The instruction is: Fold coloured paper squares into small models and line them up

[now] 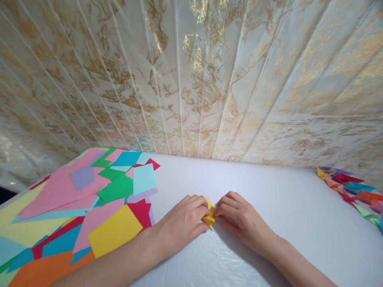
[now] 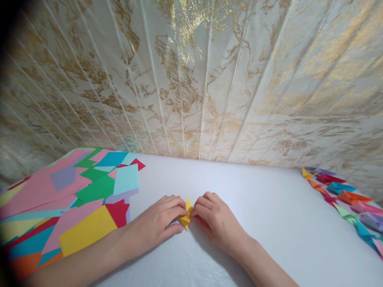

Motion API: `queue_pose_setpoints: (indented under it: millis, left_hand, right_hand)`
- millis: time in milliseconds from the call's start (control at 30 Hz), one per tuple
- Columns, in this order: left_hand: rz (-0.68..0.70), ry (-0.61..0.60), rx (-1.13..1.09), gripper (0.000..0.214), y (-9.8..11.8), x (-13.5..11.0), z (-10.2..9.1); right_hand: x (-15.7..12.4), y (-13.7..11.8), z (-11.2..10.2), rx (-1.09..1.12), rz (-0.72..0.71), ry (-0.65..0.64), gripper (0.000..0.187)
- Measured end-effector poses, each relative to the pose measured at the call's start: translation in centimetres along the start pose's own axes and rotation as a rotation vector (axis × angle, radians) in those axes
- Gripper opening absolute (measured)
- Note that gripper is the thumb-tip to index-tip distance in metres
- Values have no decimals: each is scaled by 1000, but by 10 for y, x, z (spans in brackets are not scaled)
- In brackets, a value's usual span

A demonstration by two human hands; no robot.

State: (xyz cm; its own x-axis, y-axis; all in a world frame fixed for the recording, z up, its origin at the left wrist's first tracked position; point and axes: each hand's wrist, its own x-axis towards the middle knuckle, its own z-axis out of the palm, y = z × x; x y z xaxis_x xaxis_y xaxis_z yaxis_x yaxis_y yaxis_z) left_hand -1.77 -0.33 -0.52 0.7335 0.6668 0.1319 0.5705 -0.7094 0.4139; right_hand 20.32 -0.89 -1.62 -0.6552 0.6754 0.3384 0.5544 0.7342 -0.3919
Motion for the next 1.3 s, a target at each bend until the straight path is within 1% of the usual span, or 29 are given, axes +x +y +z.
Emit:
queue_pose_setpoints:
  millis: [167,233,267,367,400,467,567,633,900,1067,1200,1233,1300]
  left_hand:
    - [11,38,43,4,2,1,4]
    - [25,52,57,5,2,1,5]
    - [28,60,63,7,2,2,6]
    - [21,93,77,11,2,2,10]
    - [16,105,79,11,2,3,12]
    - [6,130,77,10,2,4,17]
    - [-21,165,61,9,2,7,23]
    - [-49,186,49,10,3,8,25]
    - [-132,224,-22,13,2,11,27]
    - [-187,246,-65,15,2,12,30]
    - [-194,222,-100,15,2,14,26]
    - [-192,212,-111,16,2,15,24]
    - [-187,189,-134,17,0,18,21]
  right_hand:
    - [3,-5,-3,41,84,-11,16]
    - [4,-8,-4,77,110,-20,16]
    - [4,-8,-5,103,129,-24,19]
    - [4,-4,-6,193,195,-33,36]
    - [3,-2,-6,218,218,-30,39]
    - [3,2,-6,255,258,-26,35]
    - [3,6,-4,285,323,-27,20]
    - [4,7,-3,301,359,-34,14]
    - [4,10,1,345,398,-35,14]
    - [5,9,7,318,437,-6,11]
    - [7,4,12,231,474,28,4]
    - [8,3,13,210,487,32,4]
    - [10,0,12,184,514,26,9]
